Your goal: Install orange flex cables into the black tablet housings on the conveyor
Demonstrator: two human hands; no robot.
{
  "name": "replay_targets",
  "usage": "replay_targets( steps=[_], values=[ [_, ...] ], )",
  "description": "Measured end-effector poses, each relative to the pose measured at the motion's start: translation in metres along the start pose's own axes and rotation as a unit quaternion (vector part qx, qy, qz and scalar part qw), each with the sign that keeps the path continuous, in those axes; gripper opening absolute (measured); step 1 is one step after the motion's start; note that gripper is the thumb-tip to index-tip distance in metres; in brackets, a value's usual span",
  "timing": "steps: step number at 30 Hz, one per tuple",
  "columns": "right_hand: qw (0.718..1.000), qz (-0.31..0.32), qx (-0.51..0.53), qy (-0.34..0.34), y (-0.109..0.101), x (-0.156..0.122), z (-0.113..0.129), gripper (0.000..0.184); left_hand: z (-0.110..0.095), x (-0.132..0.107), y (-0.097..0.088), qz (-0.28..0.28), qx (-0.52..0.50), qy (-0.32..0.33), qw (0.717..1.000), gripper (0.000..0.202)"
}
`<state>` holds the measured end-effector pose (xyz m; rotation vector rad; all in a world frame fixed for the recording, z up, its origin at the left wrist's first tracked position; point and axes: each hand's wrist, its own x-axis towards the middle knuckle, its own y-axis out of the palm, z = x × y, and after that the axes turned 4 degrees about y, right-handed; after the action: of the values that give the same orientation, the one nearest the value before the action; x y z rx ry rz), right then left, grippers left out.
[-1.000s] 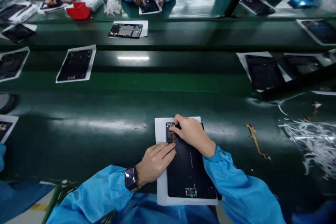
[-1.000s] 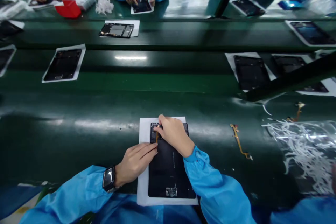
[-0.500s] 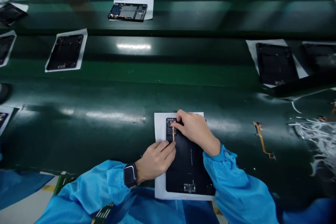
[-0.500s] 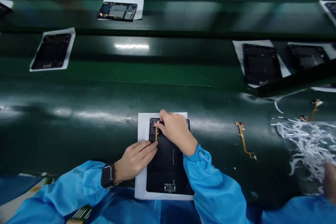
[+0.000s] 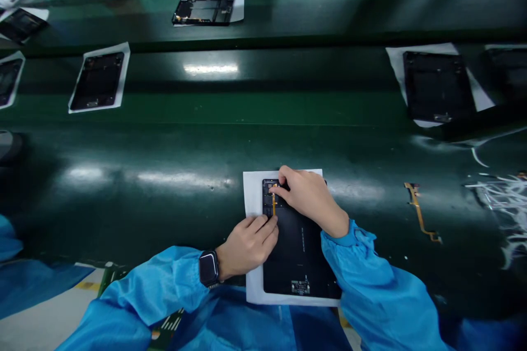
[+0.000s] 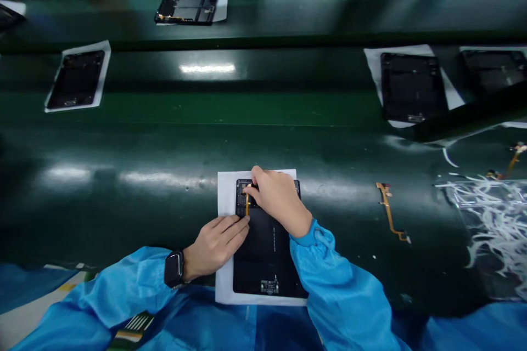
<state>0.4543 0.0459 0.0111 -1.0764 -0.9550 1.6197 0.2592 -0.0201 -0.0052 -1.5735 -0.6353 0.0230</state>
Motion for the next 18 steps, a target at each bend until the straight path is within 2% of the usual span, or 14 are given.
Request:
replay_targets(
  steps=[8, 10, 12, 15, 18],
  values=[
    [1.000, -0.001, 0.008, 0.014, -0.001, -0.001, 0.003, 0.022, -0.003, 0.000, 0.000, 0.033, -0.005, -0.005, 0.999, 0.018],
    [0.999, -0.006, 0.042, 0.024, -0.006, -0.007, 0.003, 0.016, 0.000, -0.001, -0.002, 0.033, -0.031, -0.013, 0.999, 0.027],
    [0.994, -0.011, 0.106, 0.002, -0.013, -0.017, 0.001, 0.003, 0.006, -0.001, -0.005, 0.029, -0.068, -0.019, 0.997, 0.029],
    [0.978, 0.011, 0.201, -0.059, -0.025, -0.038, -0.004, 0.024, 0.018, 0.001, -0.010, 0.038, -0.098, -0.025, 0.994, 0.023],
    [0.968, 0.041, 0.240, -0.053, -0.033, -0.063, -0.008, 0.026, 0.027, 0.004, -0.016, 0.089, -0.105, -0.013, 0.990, 0.027]
  ],
)
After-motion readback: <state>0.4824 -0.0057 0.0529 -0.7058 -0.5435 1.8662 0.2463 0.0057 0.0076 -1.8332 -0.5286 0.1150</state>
